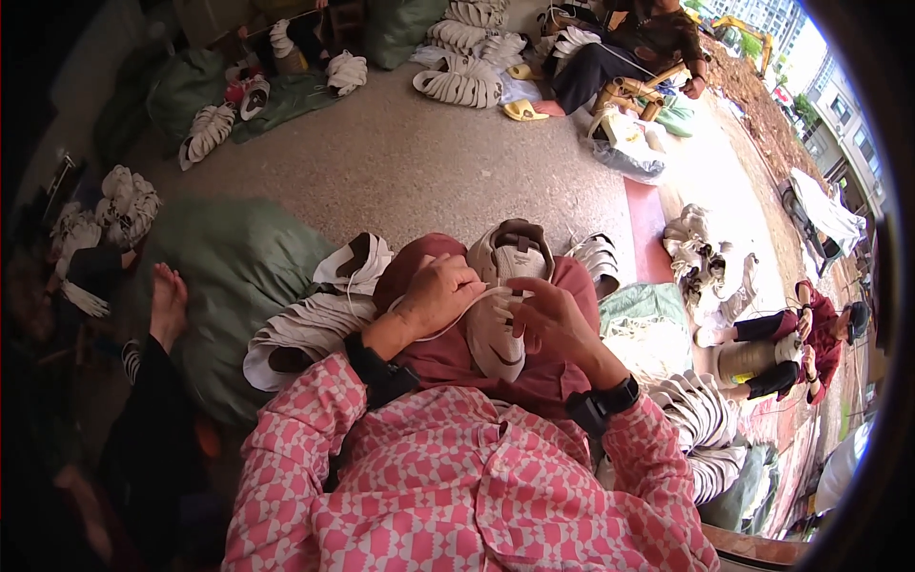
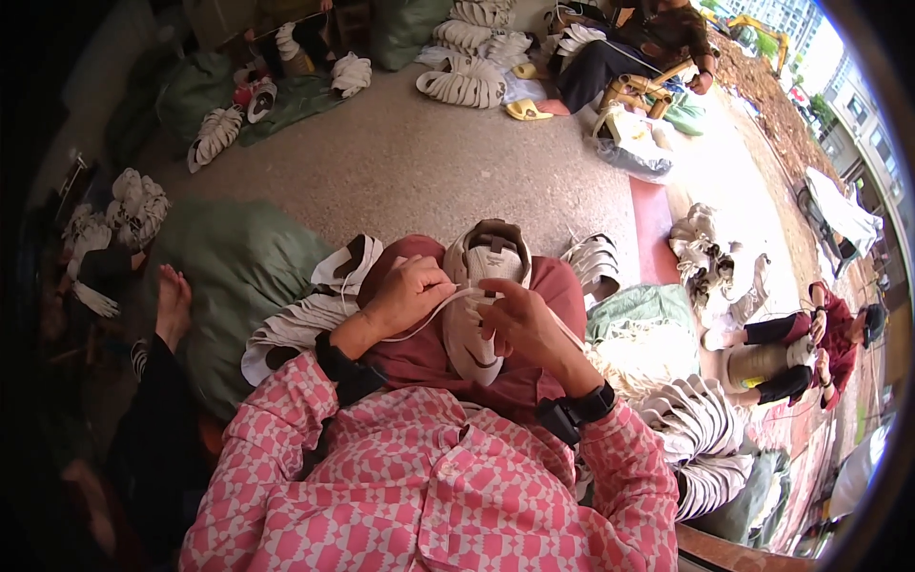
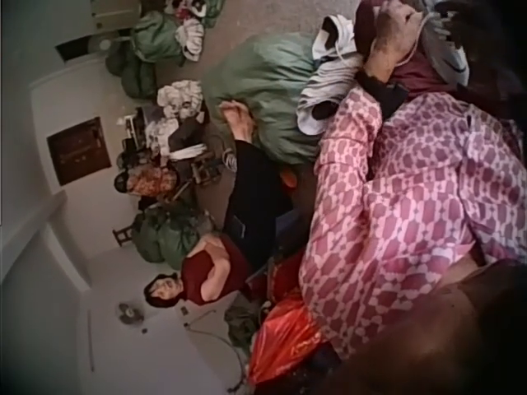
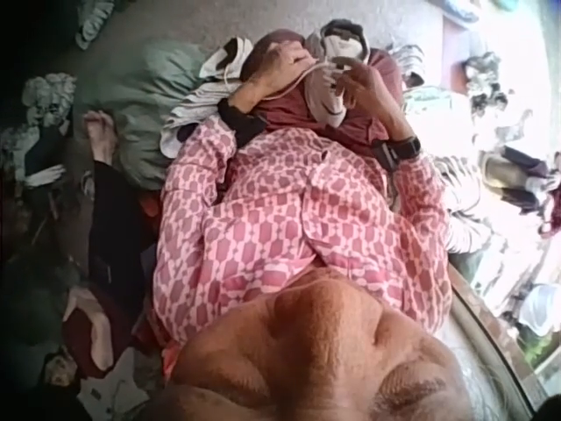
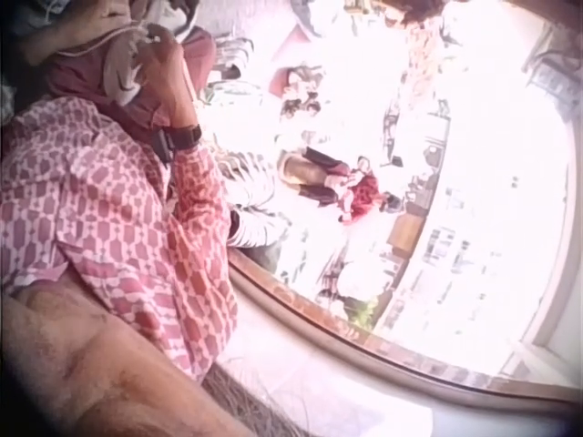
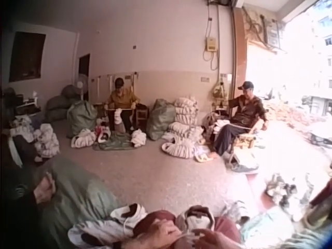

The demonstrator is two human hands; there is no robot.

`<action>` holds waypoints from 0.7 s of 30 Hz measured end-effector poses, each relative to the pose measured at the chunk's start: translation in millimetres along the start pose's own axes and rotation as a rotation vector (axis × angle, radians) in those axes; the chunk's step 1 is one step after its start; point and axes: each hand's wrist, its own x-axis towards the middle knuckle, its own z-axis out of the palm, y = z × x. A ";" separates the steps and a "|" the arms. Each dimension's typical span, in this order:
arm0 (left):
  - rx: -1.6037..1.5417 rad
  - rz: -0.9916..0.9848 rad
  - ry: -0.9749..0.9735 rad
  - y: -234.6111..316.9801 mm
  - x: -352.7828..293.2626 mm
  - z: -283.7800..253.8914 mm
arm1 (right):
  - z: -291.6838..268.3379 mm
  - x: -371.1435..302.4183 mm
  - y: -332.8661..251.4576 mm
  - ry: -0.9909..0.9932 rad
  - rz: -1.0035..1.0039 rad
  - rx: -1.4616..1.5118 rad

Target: The recorder is lacing up white athletic shoe uppers by hand while sitting on the floor in a manufacturing or assembly area.

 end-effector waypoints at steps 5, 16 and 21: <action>-0.008 0.034 0.024 -6.0 -0.4 5.5 | 6.8 6.1 -4.1 -0.057 0.047 -0.033; -0.088 0.059 0.006 -8.8 3.9 11.3 | 11.3 6.4 -6.4 -0.042 0.006 -0.082; -0.035 0.031 0.002 -10.7 10.5 19.7 | 12.1 8.9 -7.2 -0.047 0.001 -0.083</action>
